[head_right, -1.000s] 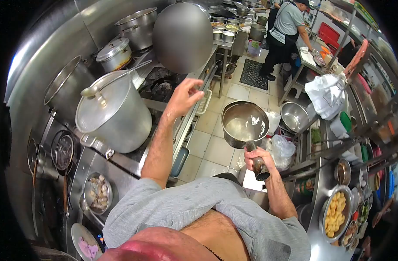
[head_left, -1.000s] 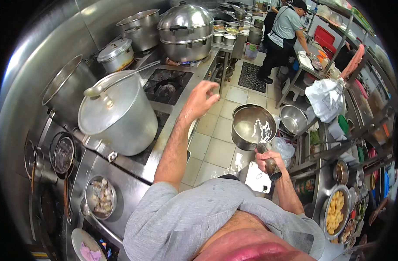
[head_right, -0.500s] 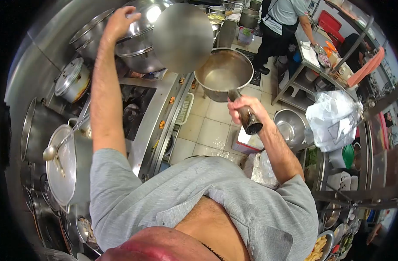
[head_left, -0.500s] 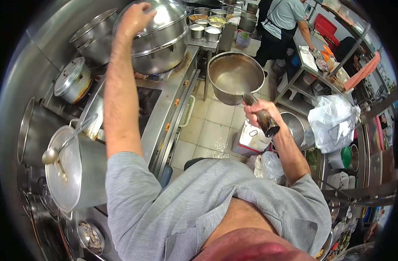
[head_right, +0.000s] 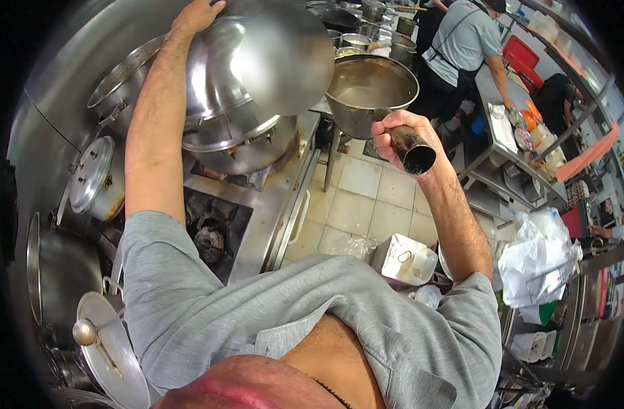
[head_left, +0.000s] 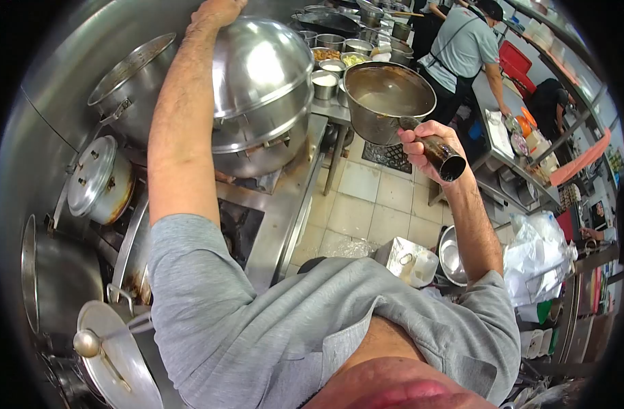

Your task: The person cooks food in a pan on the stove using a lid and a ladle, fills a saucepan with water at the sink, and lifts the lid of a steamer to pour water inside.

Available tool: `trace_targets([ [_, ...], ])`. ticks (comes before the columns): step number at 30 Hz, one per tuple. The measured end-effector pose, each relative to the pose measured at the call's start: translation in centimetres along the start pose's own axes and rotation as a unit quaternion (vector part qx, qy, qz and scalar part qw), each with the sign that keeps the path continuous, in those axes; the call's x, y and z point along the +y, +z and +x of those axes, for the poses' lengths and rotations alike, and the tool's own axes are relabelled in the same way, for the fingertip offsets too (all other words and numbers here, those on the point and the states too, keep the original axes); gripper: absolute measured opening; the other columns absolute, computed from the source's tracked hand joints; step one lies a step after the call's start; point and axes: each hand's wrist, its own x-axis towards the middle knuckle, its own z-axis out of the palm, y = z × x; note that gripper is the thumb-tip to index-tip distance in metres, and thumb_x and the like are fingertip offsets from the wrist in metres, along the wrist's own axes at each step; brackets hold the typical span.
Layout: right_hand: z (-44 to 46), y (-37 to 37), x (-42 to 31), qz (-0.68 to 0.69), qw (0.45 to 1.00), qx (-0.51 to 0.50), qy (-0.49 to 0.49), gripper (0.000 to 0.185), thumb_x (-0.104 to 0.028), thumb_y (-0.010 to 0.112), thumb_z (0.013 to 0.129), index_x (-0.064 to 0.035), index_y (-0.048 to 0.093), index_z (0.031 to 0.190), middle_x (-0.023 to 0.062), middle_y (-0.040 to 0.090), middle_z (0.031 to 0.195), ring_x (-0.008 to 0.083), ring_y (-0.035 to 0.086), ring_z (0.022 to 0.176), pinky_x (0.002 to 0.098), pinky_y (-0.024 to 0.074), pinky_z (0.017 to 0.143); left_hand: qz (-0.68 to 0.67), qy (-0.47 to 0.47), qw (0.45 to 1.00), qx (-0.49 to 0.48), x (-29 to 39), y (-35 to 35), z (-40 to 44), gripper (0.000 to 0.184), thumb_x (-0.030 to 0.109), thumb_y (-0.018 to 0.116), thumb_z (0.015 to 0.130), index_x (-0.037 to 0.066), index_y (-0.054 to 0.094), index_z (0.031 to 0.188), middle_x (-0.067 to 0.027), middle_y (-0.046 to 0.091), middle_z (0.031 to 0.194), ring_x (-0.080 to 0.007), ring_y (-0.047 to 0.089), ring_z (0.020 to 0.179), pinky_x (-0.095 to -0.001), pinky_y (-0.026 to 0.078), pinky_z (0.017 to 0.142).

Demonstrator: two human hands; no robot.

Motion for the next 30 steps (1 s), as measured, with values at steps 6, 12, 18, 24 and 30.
trace_targets([
  [6, 6.7, 1.8, -2.9, -0.008, 1.0, 0.007, -0.018, 0.01, -0.004, 0.053, 0.075, 0.0049, 0.049, 0.072, 0.0134, 0.054, 0.07, 0.0155, 0.052, 0.053, 0.0246, 0.0458, 0.043, 0.129, 0.004, 0.975, -0.179, -3.0, 4.1, 3.7, 0.037, 0.034, 0.051, 0.084, 0.007, 0.058, 0.108, -0.0148, 0.06, 0.107, -0.0301, 0.055, 0.103, -0.0403, 0.043, 0.087],
  [12, 11.6, 3.8, -5.0, -0.032, 0.999, -0.006, -0.022, 0.011, -0.002, 0.055, 0.073, 0.0037, 0.045, 0.074, 0.0128, 0.051, 0.073, 0.0166, 0.052, 0.056, 0.0233, 0.0478, 0.047, 0.052, 0.031, 0.975, -0.212, -4.5, -0.3, 4.4, 0.037, 0.033, 0.053, 0.079, 0.005, 0.061, 0.102, -0.0181, 0.06, 0.103, -0.0312, 0.056, 0.099, -0.0384, 0.043, 0.084],
  [18, 15.7, 5.9, -6.4, -0.149, 0.988, -0.016, -0.048, 0.012, -0.007, 0.055, 0.074, -0.0005, 0.051, 0.065, 0.0113, 0.055, 0.061, 0.0172, 0.052, 0.049, 0.0251, 0.044, 0.043, -0.021, 0.011, 0.999, -0.048, -5.8, -7.1, 1.0, 0.029, 0.022, 0.053, 0.076, -0.001, 0.064, 0.09, -0.0175, 0.064, 0.088, -0.028, 0.061, 0.079, -0.036, 0.046, 0.073],
  [24, 19.3, 7.0, -6.0, -0.249, 0.962, -0.059, -0.09, 0.013, -0.009, 0.053, 0.076, -0.0007, 0.051, 0.065, 0.0081, 0.054, 0.062, 0.0119, 0.051, 0.048, 0.022, 0.0436, 0.041, -0.074, -0.028, 0.997, 0.011, -7.7, -9.7, -0.6, 0.029, 0.022, 0.054, 0.079, -0.002, 0.062, 0.094, -0.0152, 0.064, 0.086, -0.0218, 0.06, 0.075, -0.0325, 0.046, 0.069],
  [30, 20.8, 7.9, -4.9, -0.307, 0.946, -0.006, -0.107, 0.011, -0.009, 0.052, 0.075, -0.0018, 0.052, 0.067, 0.0072, 0.054, 0.06, 0.0132, 0.051, 0.046, 0.0242, 0.0439, 0.043, -0.061, -0.039, 0.996, 0.046, -8.1, -10.8, -1.9, 0.031, 0.025, 0.054, 0.081, -0.001, 0.061, 0.096, -0.0119, 0.064, 0.084, -0.0187, 0.059, 0.074, -0.0308, 0.045, 0.068],
])
